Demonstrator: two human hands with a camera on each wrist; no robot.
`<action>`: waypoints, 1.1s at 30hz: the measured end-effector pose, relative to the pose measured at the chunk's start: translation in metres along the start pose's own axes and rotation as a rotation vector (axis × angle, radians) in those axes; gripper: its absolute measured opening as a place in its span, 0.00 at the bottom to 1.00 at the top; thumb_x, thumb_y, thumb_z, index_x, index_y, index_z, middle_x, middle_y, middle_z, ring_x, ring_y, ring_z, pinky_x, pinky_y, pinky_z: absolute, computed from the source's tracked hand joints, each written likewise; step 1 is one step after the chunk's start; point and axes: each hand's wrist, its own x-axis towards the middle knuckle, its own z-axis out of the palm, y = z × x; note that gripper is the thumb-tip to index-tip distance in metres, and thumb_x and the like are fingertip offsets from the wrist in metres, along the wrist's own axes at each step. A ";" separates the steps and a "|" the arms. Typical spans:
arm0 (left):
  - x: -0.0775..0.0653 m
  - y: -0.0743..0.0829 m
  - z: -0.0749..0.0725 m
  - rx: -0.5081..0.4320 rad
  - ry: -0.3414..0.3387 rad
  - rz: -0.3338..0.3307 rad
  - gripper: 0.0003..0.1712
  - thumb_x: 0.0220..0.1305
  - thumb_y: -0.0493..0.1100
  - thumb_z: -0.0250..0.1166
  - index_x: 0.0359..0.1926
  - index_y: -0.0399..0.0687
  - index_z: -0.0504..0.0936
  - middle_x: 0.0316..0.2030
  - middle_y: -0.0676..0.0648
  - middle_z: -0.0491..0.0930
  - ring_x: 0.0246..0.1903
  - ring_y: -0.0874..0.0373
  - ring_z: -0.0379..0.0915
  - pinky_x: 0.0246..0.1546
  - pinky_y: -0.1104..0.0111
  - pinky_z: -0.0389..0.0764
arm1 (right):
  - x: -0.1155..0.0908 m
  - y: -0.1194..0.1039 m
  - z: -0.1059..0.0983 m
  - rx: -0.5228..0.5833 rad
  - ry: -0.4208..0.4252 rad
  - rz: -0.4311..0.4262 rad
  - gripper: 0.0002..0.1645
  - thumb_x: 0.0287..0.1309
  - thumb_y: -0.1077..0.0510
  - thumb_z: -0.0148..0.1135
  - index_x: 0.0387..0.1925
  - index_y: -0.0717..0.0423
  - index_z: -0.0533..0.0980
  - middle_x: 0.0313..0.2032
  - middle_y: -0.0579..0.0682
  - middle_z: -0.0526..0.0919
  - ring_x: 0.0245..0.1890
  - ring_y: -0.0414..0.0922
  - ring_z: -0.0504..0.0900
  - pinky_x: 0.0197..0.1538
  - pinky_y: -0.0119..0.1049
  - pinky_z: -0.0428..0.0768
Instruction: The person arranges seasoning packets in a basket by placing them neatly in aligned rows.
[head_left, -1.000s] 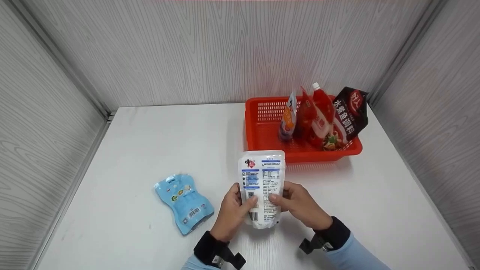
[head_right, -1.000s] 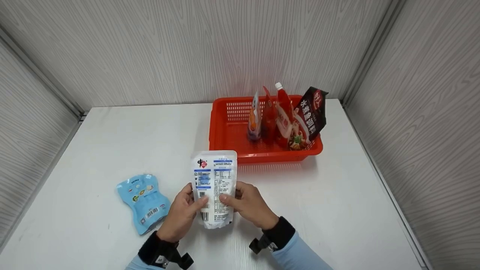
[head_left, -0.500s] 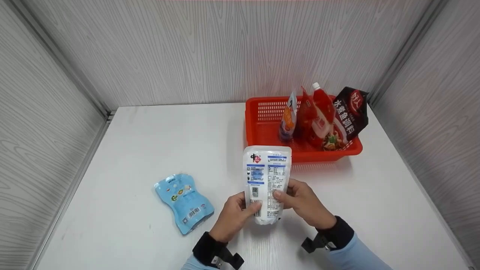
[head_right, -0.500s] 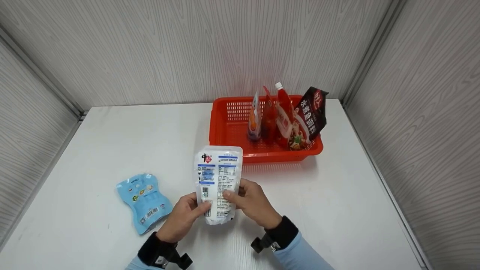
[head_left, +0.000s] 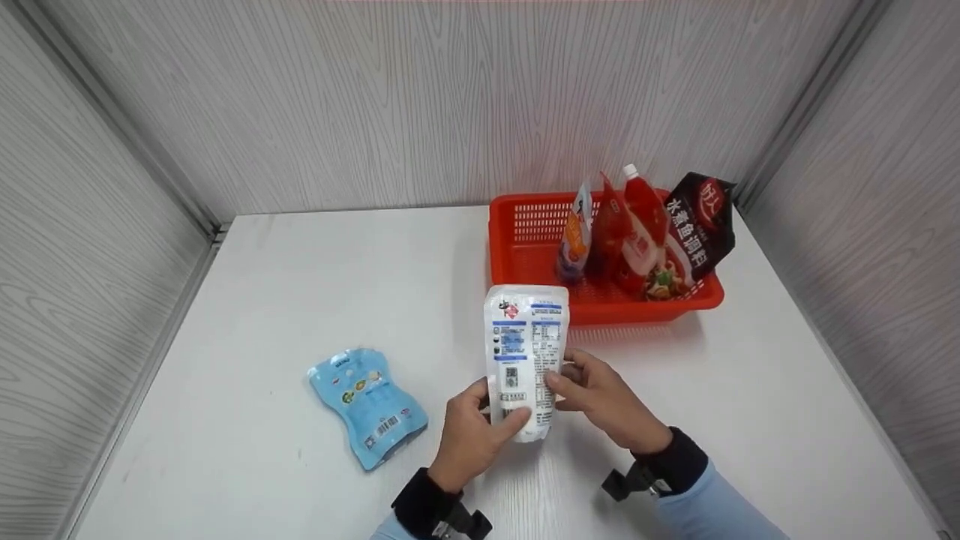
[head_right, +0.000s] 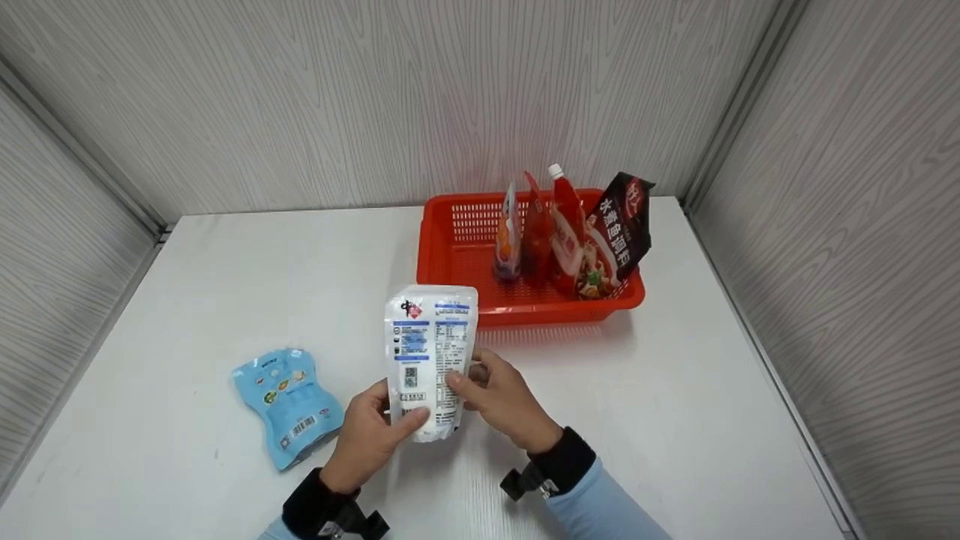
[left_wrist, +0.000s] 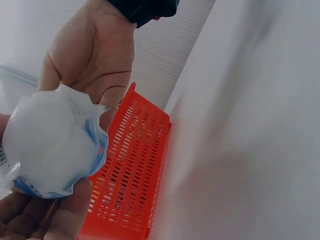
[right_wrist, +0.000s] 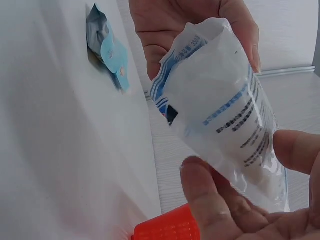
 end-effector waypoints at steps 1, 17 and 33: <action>0.000 0.000 0.001 0.030 0.033 0.011 0.26 0.51 0.50 0.69 0.50 0.48 0.75 0.39 0.55 0.80 0.36 0.61 0.77 0.32 0.68 0.79 | -0.001 -0.001 0.000 -0.025 0.033 0.000 0.33 0.59 0.49 0.58 0.62 0.54 0.61 0.50 0.56 0.75 0.48 0.52 0.75 0.46 0.47 0.76; -0.004 0.014 0.015 0.567 0.316 0.204 0.23 0.49 0.53 0.69 0.44 0.45 0.79 0.30 0.56 0.76 0.26 0.67 0.68 0.25 0.72 0.72 | -0.022 -0.045 0.030 -0.183 0.044 0.023 0.34 0.59 0.52 0.58 0.63 0.61 0.59 0.55 0.58 0.70 0.48 0.53 0.74 0.42 0.45 0.77; -0.009 0.023 0.034 0.810 0.383 0.437 0.28 0.49 0.55 0.68 0.50 0.46 0.80 0.32 0.50 0.72 0.33 0.60 0.68 0.27 0.69 0.77 | -0.018 -0.040 0.033 -0.044 0.037 0.013 0.33 0.64 0.54 0.51 0.64 0.67 0.53 0.55 0.61 0.70 0.50 0.52 0.74 0.46 0.43 0.77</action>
